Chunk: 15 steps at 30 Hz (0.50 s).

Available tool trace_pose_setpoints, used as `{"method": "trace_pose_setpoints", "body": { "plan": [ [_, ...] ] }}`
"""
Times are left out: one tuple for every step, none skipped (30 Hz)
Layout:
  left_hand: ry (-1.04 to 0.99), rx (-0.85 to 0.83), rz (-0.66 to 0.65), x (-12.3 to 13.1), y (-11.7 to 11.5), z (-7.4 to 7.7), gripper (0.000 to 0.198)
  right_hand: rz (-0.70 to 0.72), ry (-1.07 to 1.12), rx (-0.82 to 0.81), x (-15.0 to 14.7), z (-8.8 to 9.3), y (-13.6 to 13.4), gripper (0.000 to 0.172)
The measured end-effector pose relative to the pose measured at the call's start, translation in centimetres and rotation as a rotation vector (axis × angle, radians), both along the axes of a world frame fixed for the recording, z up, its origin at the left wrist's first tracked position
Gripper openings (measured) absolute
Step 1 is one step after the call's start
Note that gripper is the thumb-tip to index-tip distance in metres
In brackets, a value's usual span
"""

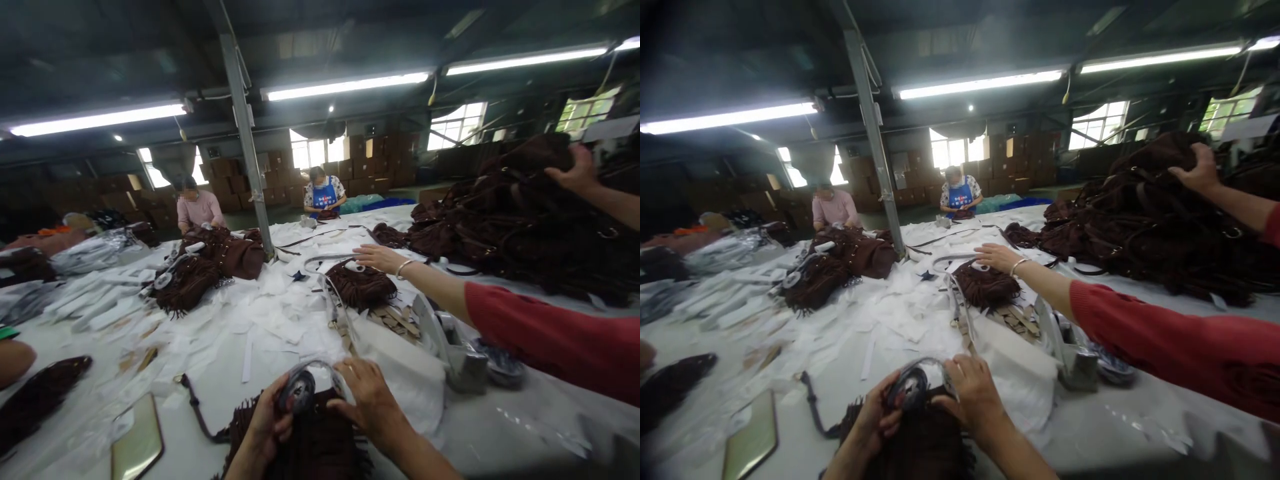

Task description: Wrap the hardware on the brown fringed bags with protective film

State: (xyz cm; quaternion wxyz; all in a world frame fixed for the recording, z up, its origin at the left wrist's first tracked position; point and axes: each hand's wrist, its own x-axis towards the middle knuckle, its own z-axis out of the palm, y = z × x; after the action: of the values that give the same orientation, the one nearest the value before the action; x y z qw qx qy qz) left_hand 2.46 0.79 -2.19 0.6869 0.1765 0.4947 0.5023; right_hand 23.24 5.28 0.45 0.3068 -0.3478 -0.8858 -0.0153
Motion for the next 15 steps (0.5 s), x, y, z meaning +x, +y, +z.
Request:
{"method": "trace_pose_setpoints", "body": {
  "plan": [
    [-0.037,-0.022,0.006,-0.3,0.0,-0.5,0.050,0.021,0.024,0.008,0.6,-1.3,-1.2,0.055],
    [-0.067,-0.023,0.014,-0.5,0.0,-1.0,0.051,0.050,0.037,0.019,1.0,-2.7,-2.4,0.058],
    [-0.091,-0.012,0.023,-0.6,0.0,-1.4,0.051,0.091,0.036,0.032,1.1,-4.3,-3.5,0.062],
    [-0.114,0.003,0.031,-0.6,-0.1,-1.6,0.051,0.123,0.030,0.047,1.1,-6.0,-4.5,0.066],
    [-0.135,0.020,0.036,-0.6,-0.1,-1.7,0.051,0.128,0.025,0.050,0.8,-7.6,-5.3,0.068],
    [-0.156,0.036,0.033,-0.5,-0.2,-1.6,0.051,0.115,0.023,0.042,0.3,-9.0,-5.9,0.070],
    [-0.174,0.051,0.024,-0.4,-0.2,-1.4,0.052,0.092,0.020,0.019,-0.2,-10.1,-6.3,0.070],
    [-0.188,0.067,0.010,-0.2,-0.2,-1.0,0.052,0.065,0.013,-0.020,-0.8,-10.9,-6.4,0.069],
    [-0.192,0.082,-0.003,0.0,-0.3,-0.5,0.052,0.047,0.004,-0.070,-1.4,-11.3,-6.4,0.069],
    [-0.185,0.096,-0.010,0.1,-0.3,0.1,0.051,0.035,-0.009,-0.131,-1.9,-11.4,-6.2,0.069],
    [-0.164,0.109,-0.005,0.3,-0.3,0.6,0.050,0.029,-0.025,-0.201,-2.4,-11.2,-6.0,0.068],
    [-0.128,0.119,0.007,0.4,-0.4,1.1,0.048,0.024,-0.035,-0.271,-2.9,-10.9,-5.8,0.067],
    [-0.088,0.123,0.023,0.5,-0.5,1.5,0.047,0.016,-0.036,-0.337,-3.3,-10.4,-5.5,0.066],
    [-0.058,0.119,0.036,0.5,-0.6,1.7,0.047,0.006,-0.034,-0.394,-3.6,-9.9,-5.3,0.065],
    [-0.049,0.111,0.040,0.5,-0.8,1.6,0.049,-0.005,-0.028,-0.437,-3.9,-9.6,-5.2,0.065]
  ]
}}
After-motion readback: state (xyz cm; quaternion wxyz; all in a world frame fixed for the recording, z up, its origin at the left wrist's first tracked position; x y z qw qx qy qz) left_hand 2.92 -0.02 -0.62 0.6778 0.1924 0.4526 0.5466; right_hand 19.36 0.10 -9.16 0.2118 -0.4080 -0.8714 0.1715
